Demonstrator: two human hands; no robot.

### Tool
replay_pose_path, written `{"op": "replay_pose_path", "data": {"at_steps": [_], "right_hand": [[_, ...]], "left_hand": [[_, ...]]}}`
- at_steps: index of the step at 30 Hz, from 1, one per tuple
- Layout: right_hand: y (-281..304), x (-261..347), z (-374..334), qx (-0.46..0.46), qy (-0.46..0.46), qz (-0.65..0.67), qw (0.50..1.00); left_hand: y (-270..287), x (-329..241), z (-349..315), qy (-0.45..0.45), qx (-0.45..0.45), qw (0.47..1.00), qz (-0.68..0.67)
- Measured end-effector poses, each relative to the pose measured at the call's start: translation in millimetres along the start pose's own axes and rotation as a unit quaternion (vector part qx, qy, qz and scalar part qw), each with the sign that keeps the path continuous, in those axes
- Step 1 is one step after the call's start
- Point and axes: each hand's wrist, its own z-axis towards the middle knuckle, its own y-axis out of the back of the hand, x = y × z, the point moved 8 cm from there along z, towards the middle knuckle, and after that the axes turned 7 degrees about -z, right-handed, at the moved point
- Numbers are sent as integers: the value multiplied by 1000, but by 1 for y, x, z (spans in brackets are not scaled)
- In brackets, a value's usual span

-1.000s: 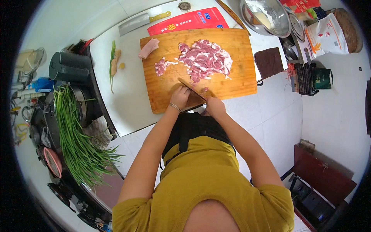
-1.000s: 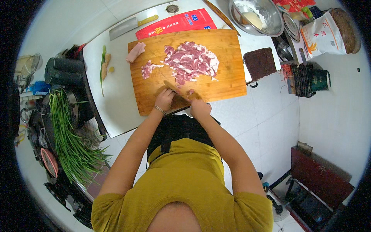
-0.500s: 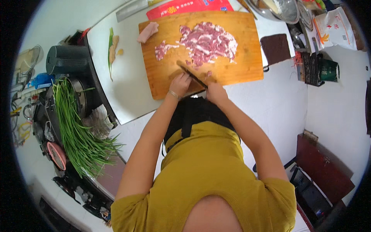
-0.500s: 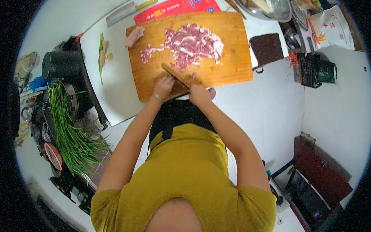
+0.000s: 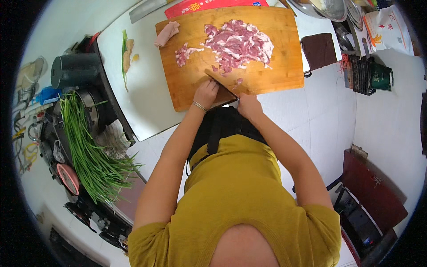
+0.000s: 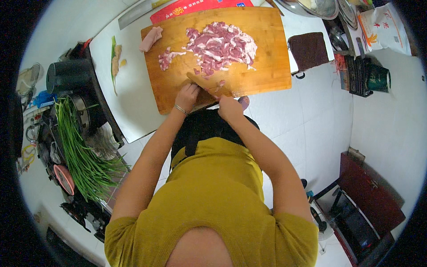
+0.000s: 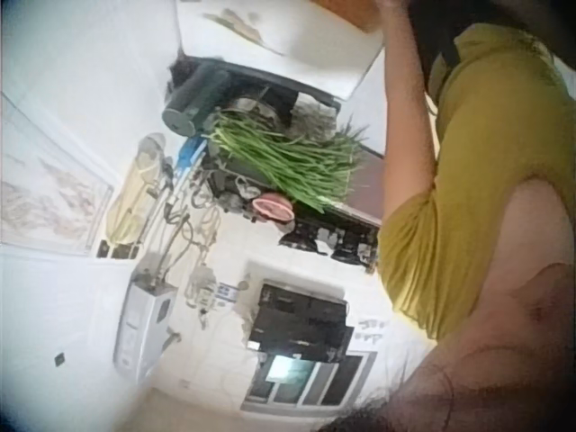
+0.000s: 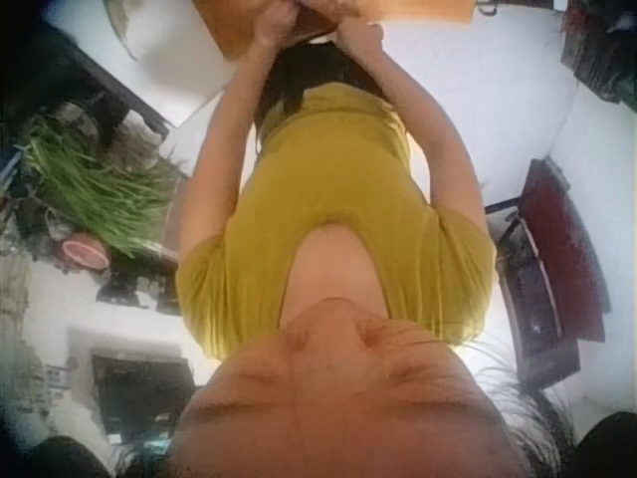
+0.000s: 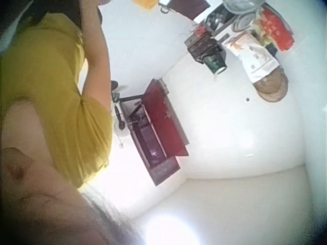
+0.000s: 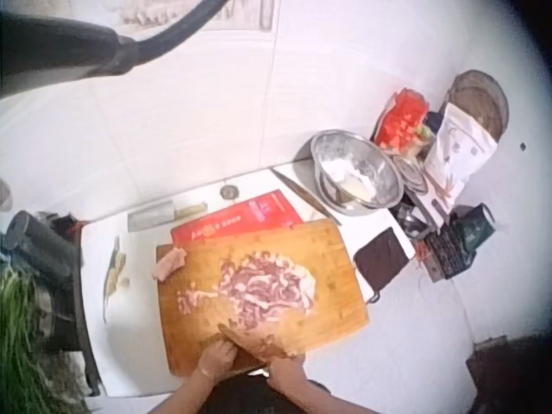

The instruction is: The person slices raw meat into thin strips on a wooden cutting board using a large knife. They repeatedly cut the meat, occasionally adjusting the pile with their left hand to maintain a steady workflow.

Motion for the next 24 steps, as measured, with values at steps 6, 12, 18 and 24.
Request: {"op": "replay_pose_path", "data": {"at_steps": [6, 12, 18, 24], "right_hand": [[3, 30, 55, -52, 35, -23, 998], [36, 12, 24, -77, 14, 47, 996], [29, -3, 0, -85, -9, 54, 995], [47, -47, -6, -119, -78, 84, 986]], "left_hand": [[-9, 5, -8, 25, 60, 997, -45], [20, -5, -21, -3, -83, 993, -87], [27, -6, -14, 26, -71, 995, -63], [9, 2, 8, -12, -12, 1000, -24]]}}
